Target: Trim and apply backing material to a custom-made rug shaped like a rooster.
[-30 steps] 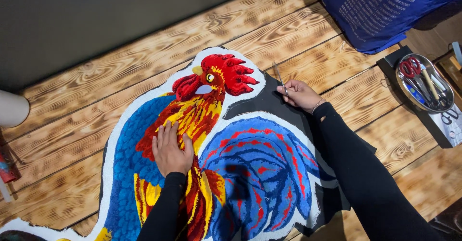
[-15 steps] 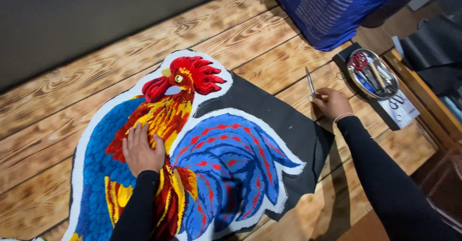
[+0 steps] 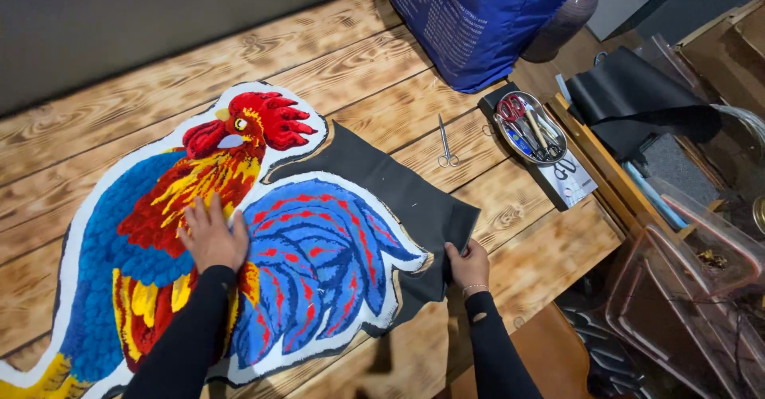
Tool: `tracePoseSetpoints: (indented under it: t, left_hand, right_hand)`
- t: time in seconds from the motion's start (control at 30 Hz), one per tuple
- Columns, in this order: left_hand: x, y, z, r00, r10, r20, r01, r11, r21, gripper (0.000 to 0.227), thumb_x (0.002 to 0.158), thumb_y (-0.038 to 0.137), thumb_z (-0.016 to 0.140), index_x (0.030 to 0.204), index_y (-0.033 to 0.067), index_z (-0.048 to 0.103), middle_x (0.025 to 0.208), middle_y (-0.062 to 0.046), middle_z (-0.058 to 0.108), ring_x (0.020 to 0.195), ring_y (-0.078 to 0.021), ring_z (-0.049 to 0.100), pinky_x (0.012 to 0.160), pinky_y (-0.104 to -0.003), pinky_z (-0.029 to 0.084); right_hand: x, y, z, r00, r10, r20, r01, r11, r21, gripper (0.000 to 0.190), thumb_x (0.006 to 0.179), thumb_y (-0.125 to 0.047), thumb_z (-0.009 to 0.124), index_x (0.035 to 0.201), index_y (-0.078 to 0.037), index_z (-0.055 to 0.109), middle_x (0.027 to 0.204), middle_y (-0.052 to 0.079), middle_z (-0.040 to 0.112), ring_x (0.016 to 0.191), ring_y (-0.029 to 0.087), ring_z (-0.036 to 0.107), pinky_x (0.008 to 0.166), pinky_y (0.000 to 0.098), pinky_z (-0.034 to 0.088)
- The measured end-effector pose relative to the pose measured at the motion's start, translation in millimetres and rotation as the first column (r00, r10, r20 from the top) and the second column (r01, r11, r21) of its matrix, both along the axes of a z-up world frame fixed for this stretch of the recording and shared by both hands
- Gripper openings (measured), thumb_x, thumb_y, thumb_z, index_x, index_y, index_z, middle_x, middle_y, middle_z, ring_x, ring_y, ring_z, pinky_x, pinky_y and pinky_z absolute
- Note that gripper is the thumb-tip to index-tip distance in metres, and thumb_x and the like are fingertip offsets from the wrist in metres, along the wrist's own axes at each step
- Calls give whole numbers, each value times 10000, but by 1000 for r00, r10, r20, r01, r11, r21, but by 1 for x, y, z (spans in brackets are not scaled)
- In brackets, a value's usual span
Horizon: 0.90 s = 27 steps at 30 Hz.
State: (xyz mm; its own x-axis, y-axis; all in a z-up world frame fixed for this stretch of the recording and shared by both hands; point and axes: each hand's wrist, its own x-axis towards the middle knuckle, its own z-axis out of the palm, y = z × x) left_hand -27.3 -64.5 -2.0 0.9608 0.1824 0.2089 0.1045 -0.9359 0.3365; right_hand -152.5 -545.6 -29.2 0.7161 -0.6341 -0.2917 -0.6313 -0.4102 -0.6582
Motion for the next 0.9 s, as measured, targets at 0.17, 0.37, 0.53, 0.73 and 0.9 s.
tracePoseSetpoints:
  t: [0.17, 0.37, 0.53, 0.73, 0.9]
  left_hand:
    - [-65, -124, 30, 962, -242, 124, 269, 916, -297, 426, 969, 315, 613, 1295, 40, 611, 1430, -238, 546, 1355, -420, 477, 1141, -529, 339]
    - [-76, -221, 37, 890, -446, 99, 427, 734, -529, 228, 914, 241, 684, 1049, 62, 725, 1246, -174, 679, 1173, -377, 630, 1026, -452, 476]
    - [-9, -261, 18, 860, -483, 165, 508, 775, -376, 331, 859, 218, 749, 1114, 15, 695, 1271, -232, 629, 1192, -421, 579, 1011, -477, 446]
    - [44, -302, -9, 881, -472, -15, 453, 853, -259, 603, 763, 231, 790, 1270, -36, 602, 1201, -246, 614, 1130, -439, 567, 951, -490, 460]
    - [56, -320, -29, 883, -366, -294, 295, 919, -260, 269, 833, 227, 746, 1058, 81, 721, 976, -218, 735, 973, -402, 691, 878, -499, 539]
  right_hand:
    - [-20, -71, 4, 954, -14, 300, 14, 1000, 3, 278, 901, -214, 759, 1075, -4, 709, 896, 106, 766, 753, 172, 699, 727, 322, 545]
    - [-52, -177, 18, 964, 68, 258, -102, 987, 123, 268, 924, -173, 727, 1123, 4, 704, 915, 84, 762, 770, 142, 685, 700, 297, 547]
    - [-60, -199, 49, 977, -3, 213, -43, 976, 212, 275, 929, -165, 732, 1129, 18, 687, 890, 73, 736, 744, 131, 668, 655, 283, 546]
    - [-42, -173, 96, 943, -47, 330, -66, 944, 323, 451, 892, -88, 814, 1255, 67, 598, 865, 96, 705, 715, 116, 634, 620, 259, 517]
    - [-19, -156, 126, 881, -13, 473, -166, 928, 334, 568, 867, -56, 752, 1351, 28, 467, 925, 98, 757, 778, 107, 710, 647, 240, 563]
